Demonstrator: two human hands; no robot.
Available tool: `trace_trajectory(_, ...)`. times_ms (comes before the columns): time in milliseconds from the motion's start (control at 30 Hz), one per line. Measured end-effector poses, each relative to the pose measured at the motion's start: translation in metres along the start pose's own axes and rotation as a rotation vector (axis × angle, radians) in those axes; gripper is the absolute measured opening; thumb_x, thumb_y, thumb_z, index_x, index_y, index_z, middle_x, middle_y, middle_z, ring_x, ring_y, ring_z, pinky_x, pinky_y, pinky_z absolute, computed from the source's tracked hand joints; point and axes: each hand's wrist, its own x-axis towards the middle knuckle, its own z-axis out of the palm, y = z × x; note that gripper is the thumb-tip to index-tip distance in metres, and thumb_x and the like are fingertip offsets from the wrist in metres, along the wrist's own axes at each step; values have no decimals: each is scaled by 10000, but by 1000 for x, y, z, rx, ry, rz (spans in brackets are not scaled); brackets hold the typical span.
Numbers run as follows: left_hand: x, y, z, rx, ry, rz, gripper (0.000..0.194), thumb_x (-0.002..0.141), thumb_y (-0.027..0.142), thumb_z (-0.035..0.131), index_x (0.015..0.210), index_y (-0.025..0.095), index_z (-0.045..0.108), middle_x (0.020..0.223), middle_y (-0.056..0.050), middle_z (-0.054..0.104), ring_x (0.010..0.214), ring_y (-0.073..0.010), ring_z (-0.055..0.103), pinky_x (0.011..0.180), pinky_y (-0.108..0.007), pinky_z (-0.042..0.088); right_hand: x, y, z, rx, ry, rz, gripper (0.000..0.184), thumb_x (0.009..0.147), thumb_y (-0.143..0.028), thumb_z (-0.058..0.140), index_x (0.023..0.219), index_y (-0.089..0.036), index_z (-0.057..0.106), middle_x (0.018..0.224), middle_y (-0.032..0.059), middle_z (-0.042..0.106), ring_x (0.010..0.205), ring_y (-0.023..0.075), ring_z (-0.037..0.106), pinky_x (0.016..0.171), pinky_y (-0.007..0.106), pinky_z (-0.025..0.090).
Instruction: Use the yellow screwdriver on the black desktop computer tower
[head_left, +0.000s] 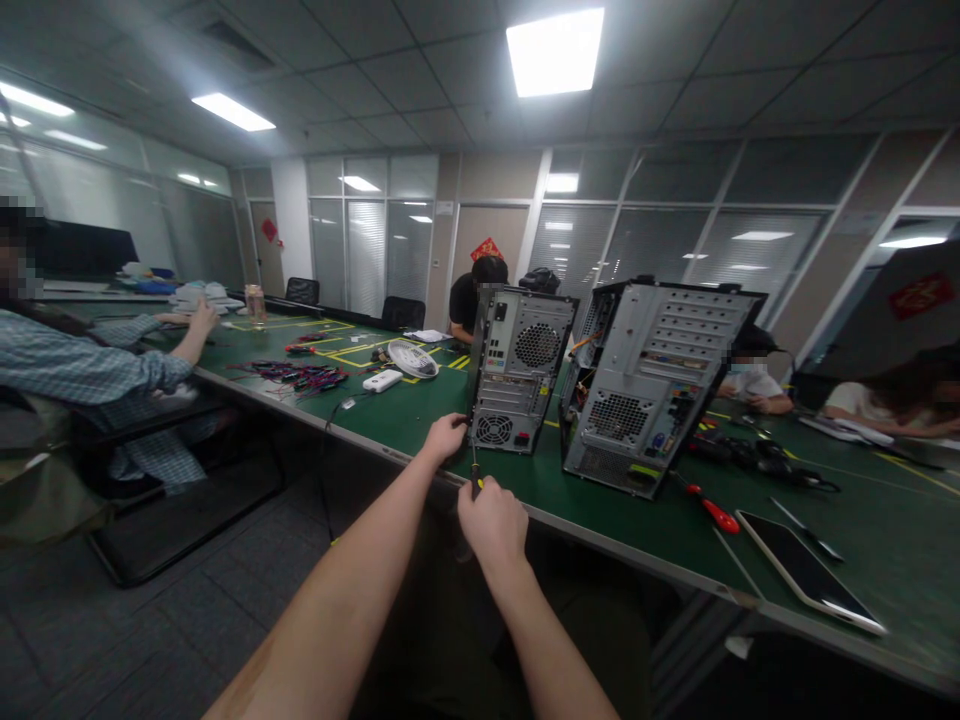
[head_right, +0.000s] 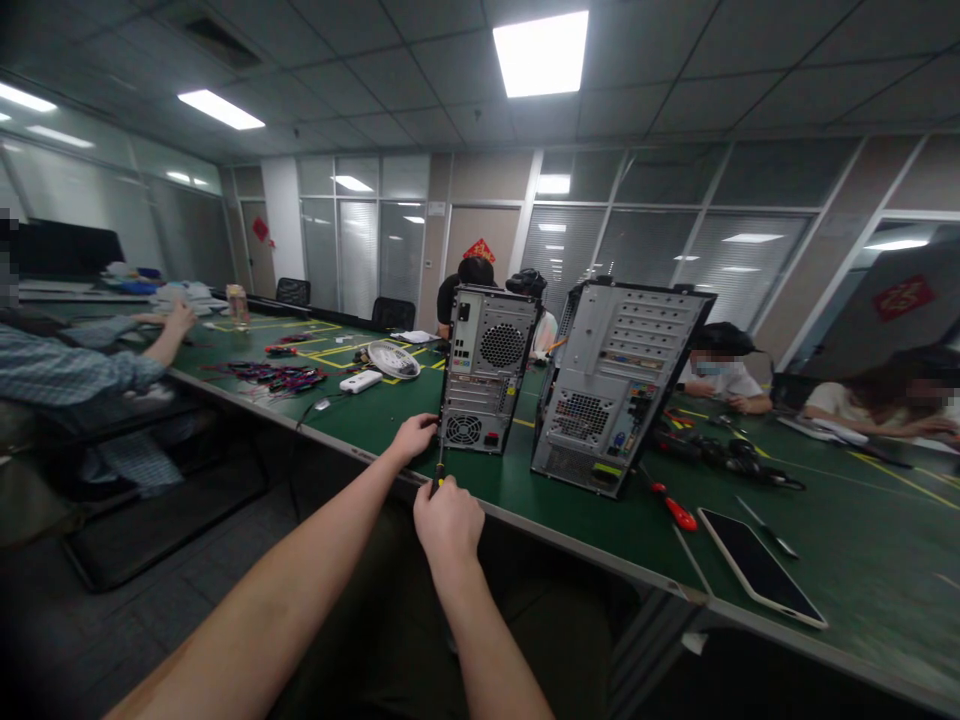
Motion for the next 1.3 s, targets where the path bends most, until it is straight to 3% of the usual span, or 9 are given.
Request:
trace_trajectory(333, 1, -5, 3, 7, -4, -1, 354, 865, 206, 538, 1176, 189, 707, 1203, -71, 710, 1128, -200, 643, 1010, -279, 454, 10, -6, -13, 158, -101, 19, 325, 930, -333, 453, 914, -112, 691, 913, 201, 729, 864, 285, 715, 743, 329, 485)
trace_trajectory(733, 0, -2, 4, 24, -4, -14, 351, 864, 206, 541, 1170, 177, 709, 1205, -80, 708, 1139, -211, 636, 1016, -286, 444, 14, 6, -1, 295, -103, 51, 355, 946, -353, 426, 940, -123, 696, 924, 177, 737, 859, 252, 699, 696, 277, 441)
trace_trajectory(967, 2, -5, 7, 11, -2, -17, 331, 863, 221, 551, 1147, 181, 716, 1194, -88, 711, 1121, -213, 642, 1011, -296, 447, 19, 15, 1, 373, -135, 56, 439, 974, -355, 344, 844, -159, 715, 860, 127, 744, 794, 218, 683, 645, 254, 408)
trace_trajectory(1133, 10, -4, 7, -97, -19, -79, 355, 872, 205, 548, 1201, 153, 670, 1114, -101, 735, 976, -172, 693, 902, -281, 511, 10, 31, -5, 403, -118, 30, 361, 959, -362, 414, 834, -173, 695, 818, 89, 731, 764, 198, 671, 628, 232, 392)
trace_trajectory(1300, 21, -18, -23, 103, 193, -119, 299, 847, 162, 563, 1112, 149, 701, 1136, -117, 724, 1071, -206, 665, 970, -297, 482, -30, 65, -7, 506, -103, -49, 332, 961, -398, 434, 804, -214, 660, 684, 16, 669, 652, 175, 626, 593, 227, 375)
